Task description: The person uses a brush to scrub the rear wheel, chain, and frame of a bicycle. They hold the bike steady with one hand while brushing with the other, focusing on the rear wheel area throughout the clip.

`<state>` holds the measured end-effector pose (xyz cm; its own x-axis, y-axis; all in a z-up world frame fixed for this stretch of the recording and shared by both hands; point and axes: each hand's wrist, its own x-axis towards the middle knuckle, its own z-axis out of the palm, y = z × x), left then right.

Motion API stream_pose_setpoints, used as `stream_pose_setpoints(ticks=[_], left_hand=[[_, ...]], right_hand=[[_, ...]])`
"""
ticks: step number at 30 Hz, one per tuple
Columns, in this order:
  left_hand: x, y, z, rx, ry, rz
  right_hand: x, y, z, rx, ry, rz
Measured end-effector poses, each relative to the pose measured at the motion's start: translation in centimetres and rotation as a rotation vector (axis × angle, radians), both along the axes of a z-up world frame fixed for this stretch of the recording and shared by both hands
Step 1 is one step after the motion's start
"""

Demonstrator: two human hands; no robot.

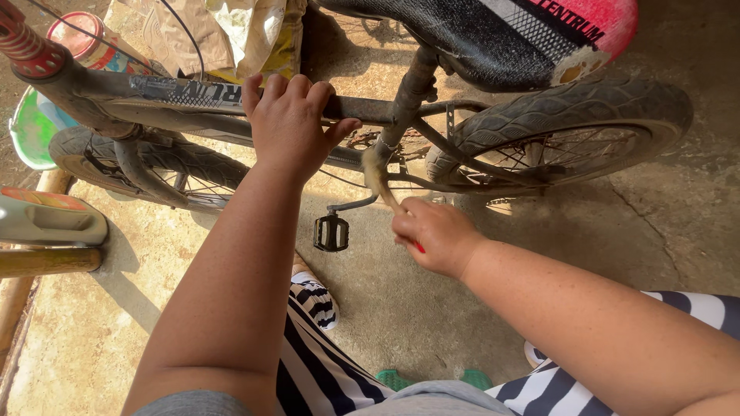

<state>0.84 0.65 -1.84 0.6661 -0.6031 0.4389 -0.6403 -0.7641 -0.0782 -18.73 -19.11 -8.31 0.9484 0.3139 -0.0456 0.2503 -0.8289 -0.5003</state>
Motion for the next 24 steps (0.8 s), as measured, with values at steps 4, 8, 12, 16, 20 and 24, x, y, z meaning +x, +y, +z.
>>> stream_pose_setpoints(ticks=[4, 8, 12, 16, 20, 24], left_hand=[[-0.1, 0.0, -0.2, -0.031, -0.031, -0.014], [0.1, -0.1, -0.1, -0.03, -0.026, 0.009], [0.0, 0.0, -0.4, -0.062, -0.034, -0.015], [0.1, -0.2, -0.4, -0.082, 0.006, 0.0], [0.0, -0.3, -0.7, -0.101, -0.025, -0.015], [0.1, -0.2, -0.9, -0.119, -0.007, -0.015]], right_hand=[[-0.5, 0.6, 0.1, -0.14, -0.093, 0.013], [-0.9, 1.5, 0.4, -0.222, 0.273, 0.03], [-0.7, -0.2, 0.7, -0.165, 0.214, -0.21], [1.1, -2.7, -0.3, 0.201, 0.11, -0.469], [2.2, -3.0, -3.2, 0.759, 0.204, -0.674], [2.9, -2.2, -4.4, 0.873, 0.112, -0.715]])
